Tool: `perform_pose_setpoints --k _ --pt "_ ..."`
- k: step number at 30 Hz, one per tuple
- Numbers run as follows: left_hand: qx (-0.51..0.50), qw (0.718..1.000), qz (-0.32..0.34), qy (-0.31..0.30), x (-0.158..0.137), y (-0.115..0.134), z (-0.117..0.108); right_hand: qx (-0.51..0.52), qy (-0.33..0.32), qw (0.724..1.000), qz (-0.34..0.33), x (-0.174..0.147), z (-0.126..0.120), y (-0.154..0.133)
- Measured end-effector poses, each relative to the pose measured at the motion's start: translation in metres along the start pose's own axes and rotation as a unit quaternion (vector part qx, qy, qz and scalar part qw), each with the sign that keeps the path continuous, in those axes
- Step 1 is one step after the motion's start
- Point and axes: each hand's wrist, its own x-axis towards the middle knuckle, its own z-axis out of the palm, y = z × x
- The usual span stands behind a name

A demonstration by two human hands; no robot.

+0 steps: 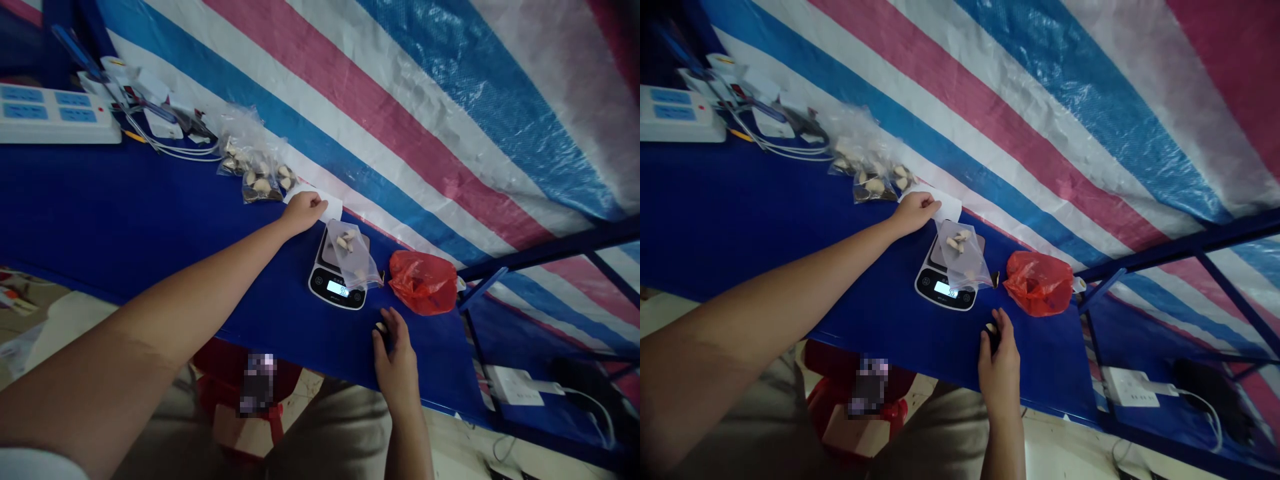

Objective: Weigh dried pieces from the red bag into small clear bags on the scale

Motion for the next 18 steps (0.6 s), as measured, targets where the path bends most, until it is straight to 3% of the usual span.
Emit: perform_pose_setpoints --k 3,8,18 --pt "0.002 1.0 0.001 -0.002 -0.0002 0.0011 -0.0007 -0.088 0.047 0.993 -0.055 -0.001 -0.0045 0.0055" --pt "0.008 1.0 0.005 -0.004 0.0007 0.0005 -0.0009 -0.12 0.054 0.985 -0.115 0.0014 -0.0108 0.0077" --pt "0.007 1.0 0.012 0.001 0.0006 -0.0012 -0.0002 -0.168 0.069 0.974 -0.132 0.006 -0.0027 0.0014"
